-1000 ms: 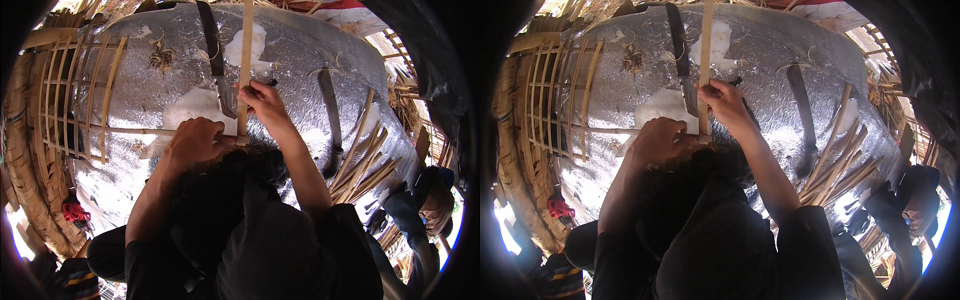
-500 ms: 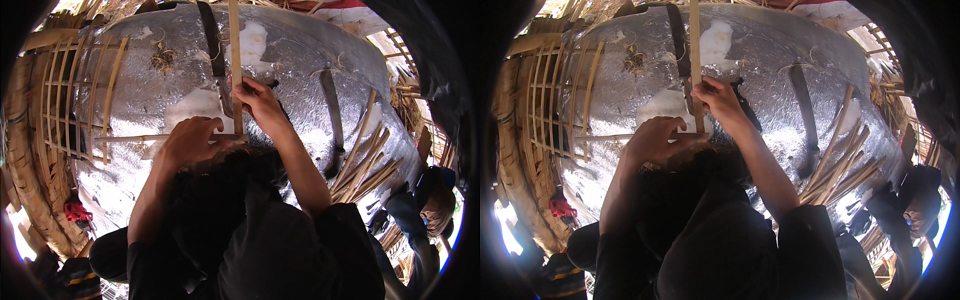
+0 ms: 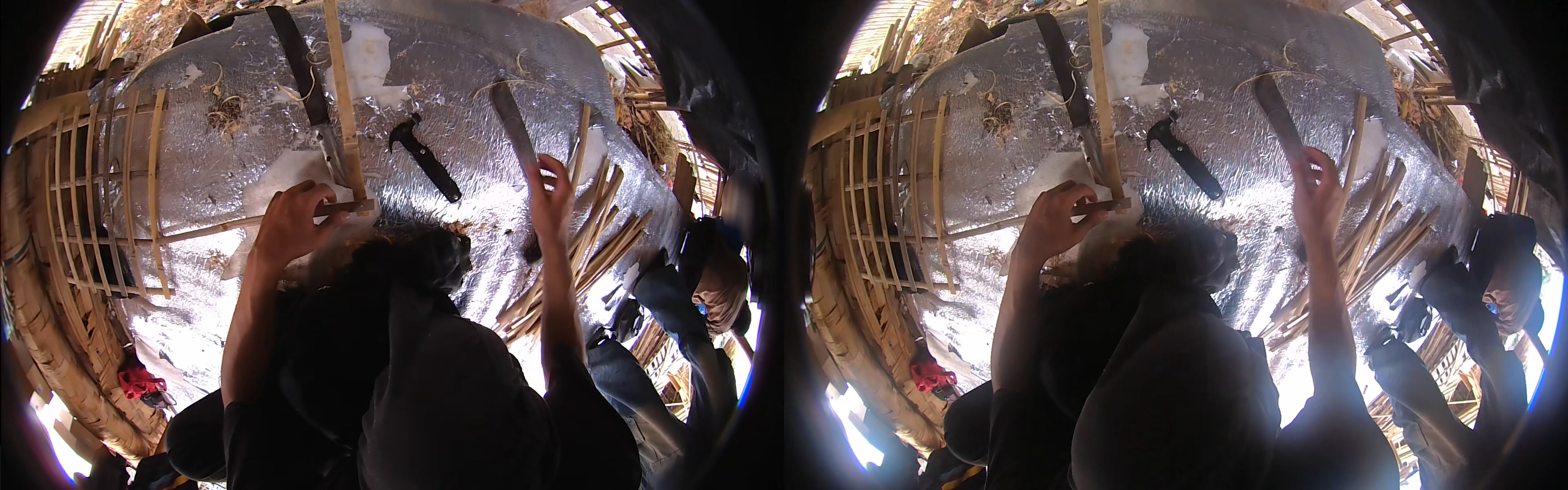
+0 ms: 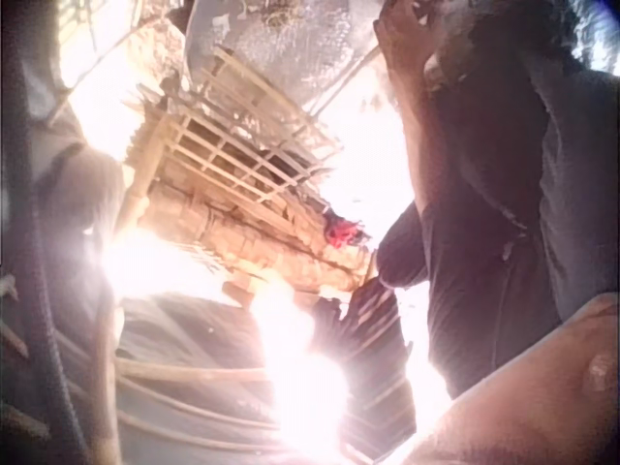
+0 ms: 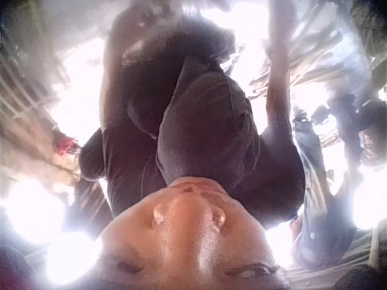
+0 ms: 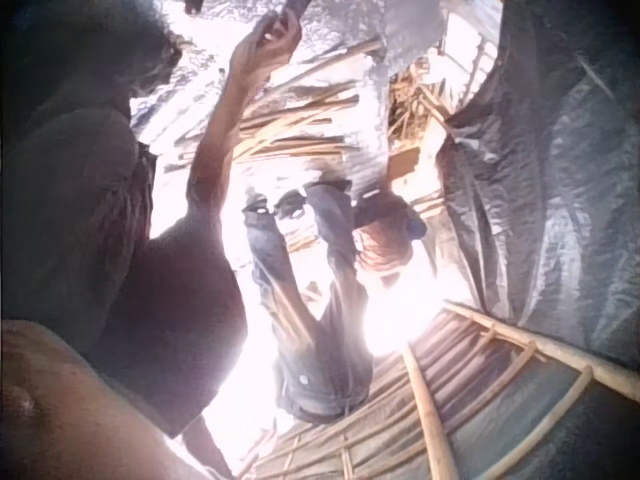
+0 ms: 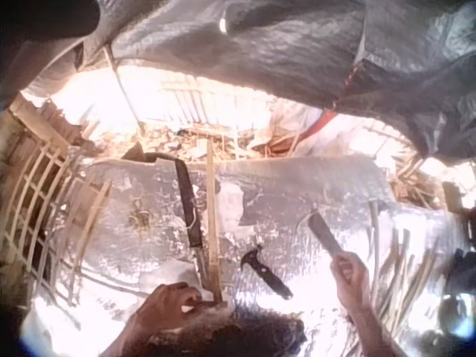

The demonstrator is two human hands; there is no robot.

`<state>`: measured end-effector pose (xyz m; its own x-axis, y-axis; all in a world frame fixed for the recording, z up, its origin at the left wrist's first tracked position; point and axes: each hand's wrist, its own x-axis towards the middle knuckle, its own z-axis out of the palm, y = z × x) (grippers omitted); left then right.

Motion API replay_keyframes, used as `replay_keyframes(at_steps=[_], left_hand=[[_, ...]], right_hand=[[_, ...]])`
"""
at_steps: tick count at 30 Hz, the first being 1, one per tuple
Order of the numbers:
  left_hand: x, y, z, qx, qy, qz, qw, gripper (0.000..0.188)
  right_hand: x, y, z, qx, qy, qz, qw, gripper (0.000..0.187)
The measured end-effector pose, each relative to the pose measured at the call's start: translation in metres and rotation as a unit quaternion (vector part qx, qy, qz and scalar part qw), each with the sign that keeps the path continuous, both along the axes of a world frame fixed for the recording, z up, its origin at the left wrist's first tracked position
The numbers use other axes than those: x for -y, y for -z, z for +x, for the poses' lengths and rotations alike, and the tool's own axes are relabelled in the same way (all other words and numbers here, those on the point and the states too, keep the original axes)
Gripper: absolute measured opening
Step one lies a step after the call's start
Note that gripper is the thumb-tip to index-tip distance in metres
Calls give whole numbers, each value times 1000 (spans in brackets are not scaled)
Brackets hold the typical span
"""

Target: The person assembles a small wooden frame using thin bamboo strips and a hammer. They position the strips together and secure the joints by hammering in small fasteners.

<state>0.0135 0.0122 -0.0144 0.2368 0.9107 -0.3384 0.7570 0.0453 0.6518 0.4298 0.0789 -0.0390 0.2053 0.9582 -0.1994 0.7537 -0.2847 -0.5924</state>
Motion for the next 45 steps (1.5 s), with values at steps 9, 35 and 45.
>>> replay_keyframes(at_steps=[9,35,45], left_hand=[[-1,7,6,-24,23,62,998,35],[-3,-43,62,352,-162,-177,905,20],[-19,-63,-117,217,-156,-183,946,20]], right_hand=[[63,70,128,122,71,-24,990,31],[-106,-21,-63,-836,68,99,535,45],[-64,-36,-110,-770,142,-60,619,42]])
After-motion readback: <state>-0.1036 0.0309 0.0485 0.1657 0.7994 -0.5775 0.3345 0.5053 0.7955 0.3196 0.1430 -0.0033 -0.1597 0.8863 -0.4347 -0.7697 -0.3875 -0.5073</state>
